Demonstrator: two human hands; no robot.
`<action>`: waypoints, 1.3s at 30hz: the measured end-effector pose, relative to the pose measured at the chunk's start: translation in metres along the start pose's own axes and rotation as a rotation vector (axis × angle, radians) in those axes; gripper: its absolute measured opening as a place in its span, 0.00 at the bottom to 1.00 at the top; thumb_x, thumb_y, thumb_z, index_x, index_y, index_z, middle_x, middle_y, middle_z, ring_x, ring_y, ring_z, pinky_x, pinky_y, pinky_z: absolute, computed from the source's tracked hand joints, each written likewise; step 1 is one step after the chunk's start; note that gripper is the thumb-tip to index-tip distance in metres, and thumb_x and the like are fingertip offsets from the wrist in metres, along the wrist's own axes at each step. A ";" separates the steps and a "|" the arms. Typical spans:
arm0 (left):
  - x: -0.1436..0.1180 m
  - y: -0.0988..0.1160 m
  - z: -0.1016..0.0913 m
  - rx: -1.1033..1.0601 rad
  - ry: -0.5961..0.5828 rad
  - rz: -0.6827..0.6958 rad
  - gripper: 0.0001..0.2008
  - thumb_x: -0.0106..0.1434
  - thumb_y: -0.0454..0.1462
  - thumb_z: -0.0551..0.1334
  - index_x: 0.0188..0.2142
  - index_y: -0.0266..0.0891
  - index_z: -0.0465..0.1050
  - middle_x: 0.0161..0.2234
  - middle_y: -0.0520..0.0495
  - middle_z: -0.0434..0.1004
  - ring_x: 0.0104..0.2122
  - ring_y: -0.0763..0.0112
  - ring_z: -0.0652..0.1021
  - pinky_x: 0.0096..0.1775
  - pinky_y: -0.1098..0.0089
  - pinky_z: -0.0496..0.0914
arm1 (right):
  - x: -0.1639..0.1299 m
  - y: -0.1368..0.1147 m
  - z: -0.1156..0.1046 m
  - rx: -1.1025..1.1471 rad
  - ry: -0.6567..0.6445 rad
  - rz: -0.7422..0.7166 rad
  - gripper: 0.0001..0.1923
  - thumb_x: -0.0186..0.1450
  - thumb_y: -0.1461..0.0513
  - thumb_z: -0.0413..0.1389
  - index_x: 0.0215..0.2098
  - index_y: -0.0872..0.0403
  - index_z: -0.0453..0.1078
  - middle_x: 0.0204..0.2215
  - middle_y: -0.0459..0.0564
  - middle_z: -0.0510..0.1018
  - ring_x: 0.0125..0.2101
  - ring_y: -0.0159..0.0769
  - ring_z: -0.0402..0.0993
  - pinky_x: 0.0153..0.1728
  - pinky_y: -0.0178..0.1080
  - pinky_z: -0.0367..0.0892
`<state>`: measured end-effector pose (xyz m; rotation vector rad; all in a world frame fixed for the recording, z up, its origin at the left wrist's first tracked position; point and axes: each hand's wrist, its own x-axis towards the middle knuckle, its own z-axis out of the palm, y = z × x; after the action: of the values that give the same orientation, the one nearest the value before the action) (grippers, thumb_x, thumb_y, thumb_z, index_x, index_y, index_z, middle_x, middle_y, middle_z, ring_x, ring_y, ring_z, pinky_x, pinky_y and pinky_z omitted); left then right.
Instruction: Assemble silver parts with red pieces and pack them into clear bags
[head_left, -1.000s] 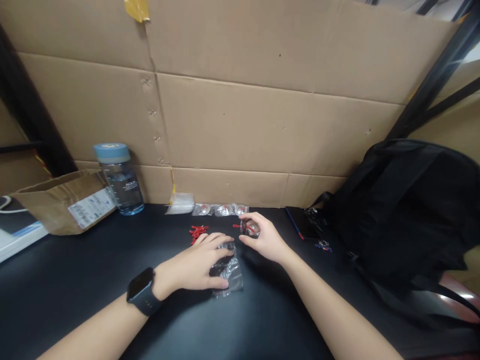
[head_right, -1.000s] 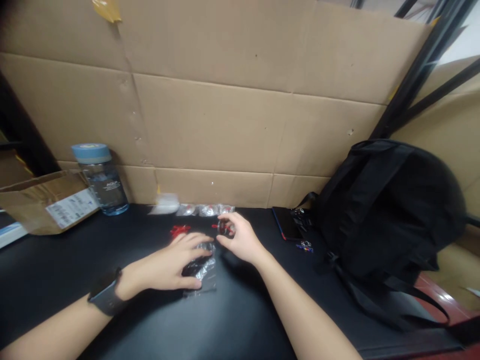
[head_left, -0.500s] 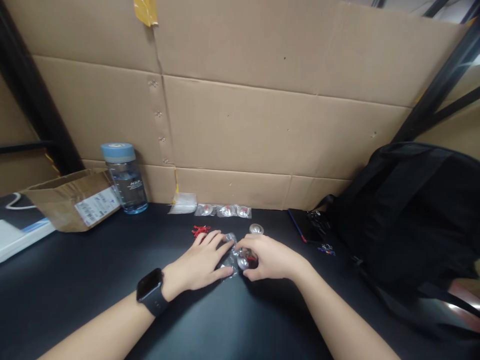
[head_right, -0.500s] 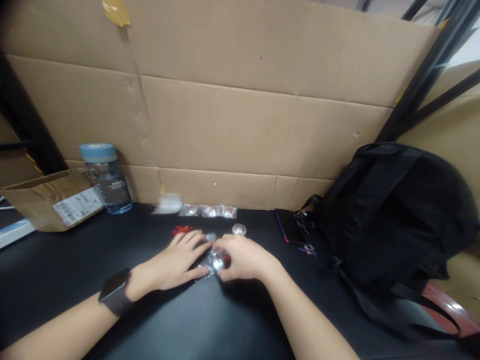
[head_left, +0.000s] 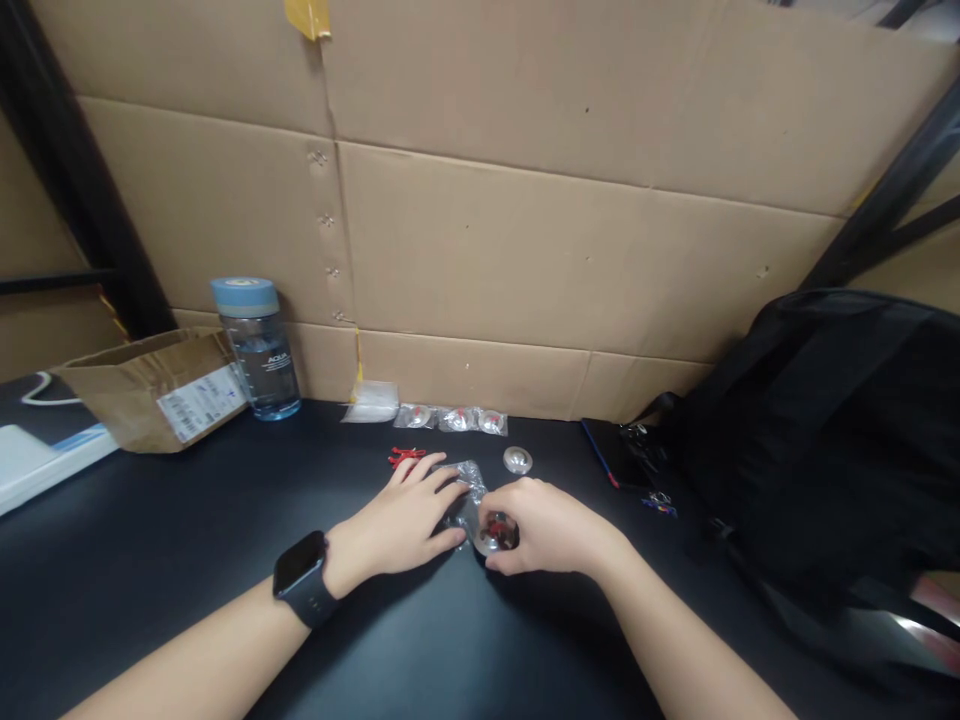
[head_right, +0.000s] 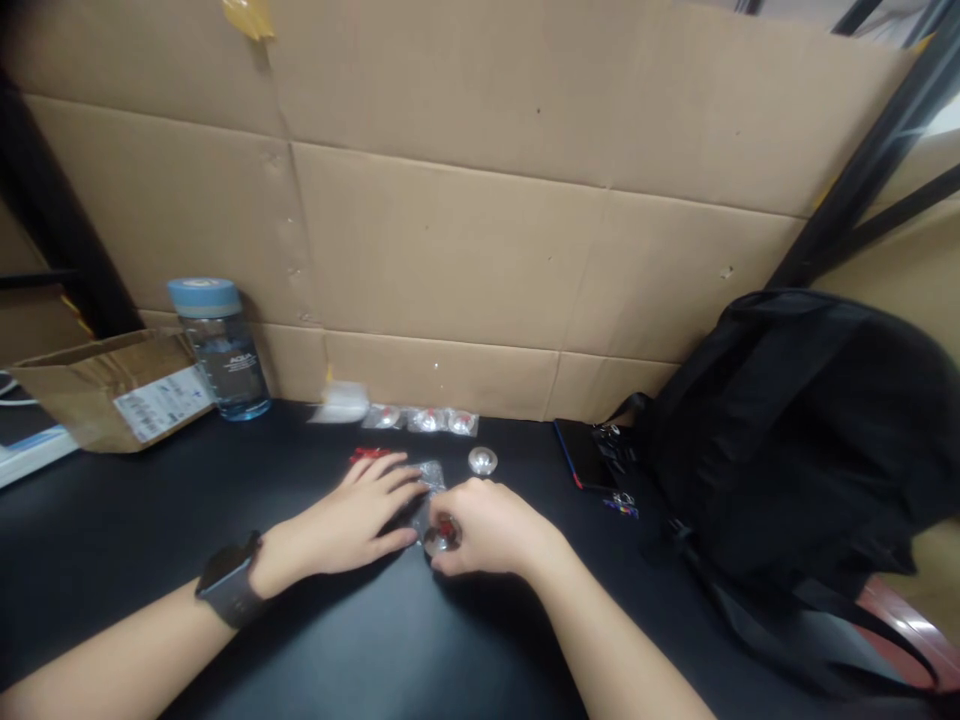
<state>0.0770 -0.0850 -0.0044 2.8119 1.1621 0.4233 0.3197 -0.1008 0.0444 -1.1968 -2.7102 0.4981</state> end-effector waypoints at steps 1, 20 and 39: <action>0.000 0.000 0.000 0.001 0.001 0.000 0.29 0.66 0.50 0.60 0.64 0.45 0.65 0.65 0.41 0.65 0.67 0.40 0.57 0.63 0.41 0.55 | 0.000 -0.001 -0.001 -0.004 0.004 -0.003 0.10 0.54 0.59 0.66 0.34 0.51 0.75 0.29 0.43 0.80 0.29 0.33 0.74 0.29 0.33 0.60; -0.001 0.000 -0.002 -0.031 -0.019 0.010 0.31 0.64 0.55 0.60 0.63 0.47 0.66 0.65 0.42 0.65 0.65 0.38 0.58 0.62 0.40 0.55 | 0.011 0.003 0.012 0.029 0.151 0.017 0.12 0.57 0.56 0.70 0.37 0.50 0.78 0.36 0.46 0.79 0.32 0.33 0.73 0.32 0.33 0.61; 0.000 -0.002 -0.001 -0.053 -0.021 0.004 0.30 0.63 0.55 0.62 0.61 0.49 0.67 0.64 0.43 0.66 0.65 0.40 0.59 0.62 0.42 0.55 | 0.015 0.004 0.011 0.206 0.125 -0.136 0.11 0.58 0.69 0.65 0.39 0.53 0.79 0.37 0.48 0.79 0.34 0.33 0.74 0.36 0.34 0.68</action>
<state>0.0750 -0.0836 -0.0039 2.7673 1.1247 0.4178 0.3101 -0.0899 0.0325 -0.9507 -2.5404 0.6421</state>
